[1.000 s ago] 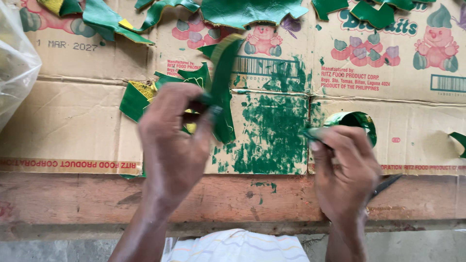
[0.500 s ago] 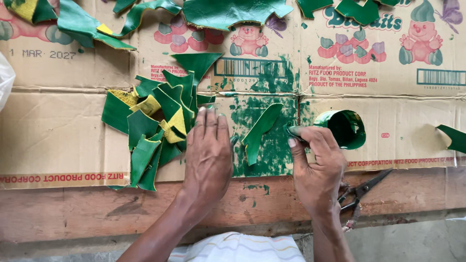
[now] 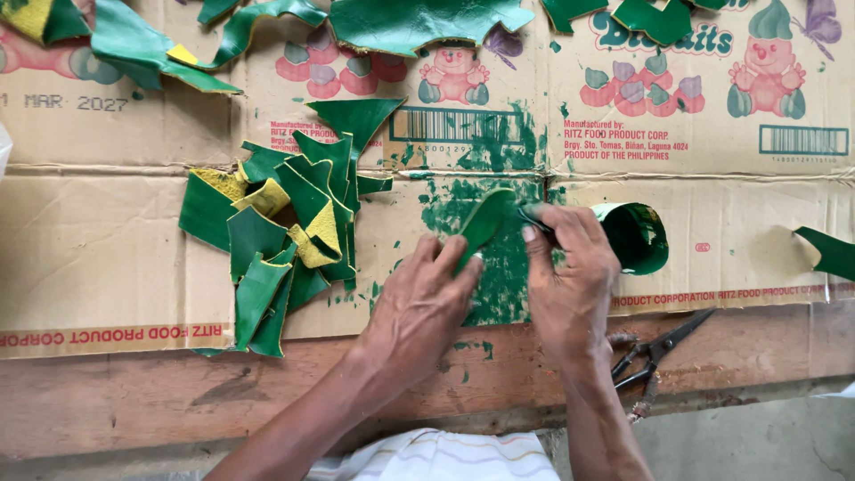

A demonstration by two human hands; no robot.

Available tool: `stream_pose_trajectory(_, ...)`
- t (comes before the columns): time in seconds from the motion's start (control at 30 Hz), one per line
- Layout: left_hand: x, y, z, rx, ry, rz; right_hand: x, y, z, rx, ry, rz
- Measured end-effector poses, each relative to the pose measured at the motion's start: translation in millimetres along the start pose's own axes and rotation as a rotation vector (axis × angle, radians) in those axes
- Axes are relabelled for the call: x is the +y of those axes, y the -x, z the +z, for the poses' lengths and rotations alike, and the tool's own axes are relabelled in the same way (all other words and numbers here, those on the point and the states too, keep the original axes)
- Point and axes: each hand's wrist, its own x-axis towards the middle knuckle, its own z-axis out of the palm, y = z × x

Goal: The person paints green foam leaf cutouts using a sponge. They dip the sponge into a paint can, apply green paint to the foam pieces, and place them on a cardboard surface. The person handles the foam pieces one at a time, painting both sides as needed.

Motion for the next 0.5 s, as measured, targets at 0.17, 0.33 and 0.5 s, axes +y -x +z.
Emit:
stream_pose_trajectory(0.17,7.9,5.4,15.7,0.060,0.107,-0.158,9.0,-14.6,18.7,-0.030,-0.007,-0.039)
stream_pose_trajectory(0.33,4.4,6.8,22.7,0.179,0.114,-0.106,11.8,-29.8,29.6,-0.081,-0.057,-0.126)
stream_pose_trajectory(0.5,1.7,11.8,21.3,0.171,0.138,-0.099,12.4,-36.6,43.2,-0.145,-0.090,-0.072)
